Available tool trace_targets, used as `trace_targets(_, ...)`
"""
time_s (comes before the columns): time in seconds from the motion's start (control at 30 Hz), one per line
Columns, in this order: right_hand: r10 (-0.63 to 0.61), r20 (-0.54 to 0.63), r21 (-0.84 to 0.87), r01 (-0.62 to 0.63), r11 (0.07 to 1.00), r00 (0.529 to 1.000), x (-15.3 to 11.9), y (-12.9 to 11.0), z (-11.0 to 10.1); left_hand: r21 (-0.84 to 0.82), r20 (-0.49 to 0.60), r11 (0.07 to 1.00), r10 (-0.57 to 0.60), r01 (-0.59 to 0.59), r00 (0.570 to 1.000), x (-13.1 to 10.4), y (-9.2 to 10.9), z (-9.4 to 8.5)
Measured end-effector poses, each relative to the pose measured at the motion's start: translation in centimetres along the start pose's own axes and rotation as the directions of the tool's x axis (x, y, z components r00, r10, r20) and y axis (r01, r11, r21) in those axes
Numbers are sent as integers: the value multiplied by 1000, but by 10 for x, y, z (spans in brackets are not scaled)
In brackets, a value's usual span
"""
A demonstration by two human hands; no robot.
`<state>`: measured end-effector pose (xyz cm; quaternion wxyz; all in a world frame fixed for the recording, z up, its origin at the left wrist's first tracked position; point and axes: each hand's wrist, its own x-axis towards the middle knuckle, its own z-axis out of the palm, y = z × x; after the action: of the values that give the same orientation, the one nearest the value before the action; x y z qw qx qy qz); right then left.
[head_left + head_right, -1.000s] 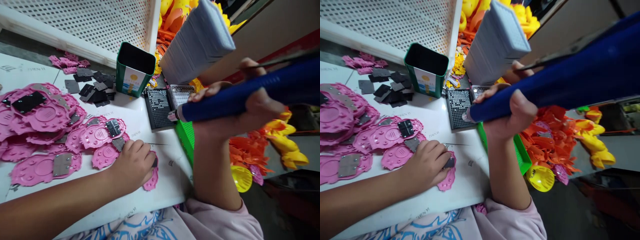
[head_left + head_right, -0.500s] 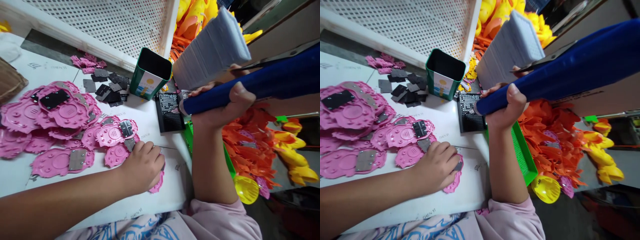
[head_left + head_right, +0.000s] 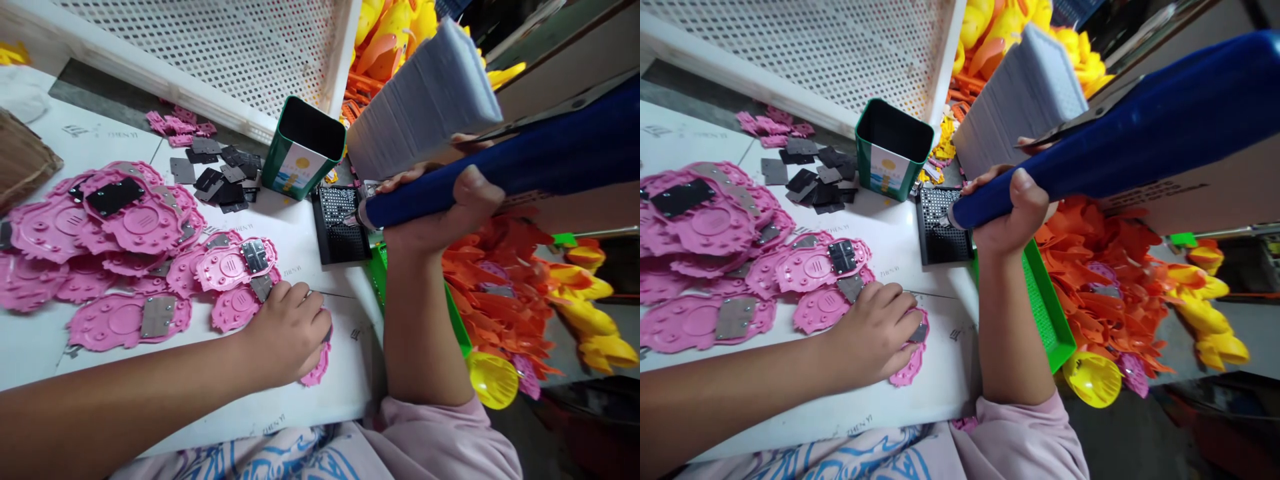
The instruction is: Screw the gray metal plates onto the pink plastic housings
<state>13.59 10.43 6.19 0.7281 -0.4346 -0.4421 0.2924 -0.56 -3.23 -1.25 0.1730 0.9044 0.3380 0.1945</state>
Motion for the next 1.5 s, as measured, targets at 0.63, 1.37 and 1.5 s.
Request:
trace_targets(0.63,161,293,106,-200,974,942,-45,-68,-74,12,-39,1000,-1,1,999,2,-1,0)
trace_targets(1.37,320,540,39,-403,914,779,-88,-36,-155,63,-124,998,20,-12,992,2,-2,8)
trace_targets(1.5,321,498,71,-407,911,806,-95,-39,-155,67,-122,998,17,-9,992,2,-1,9)
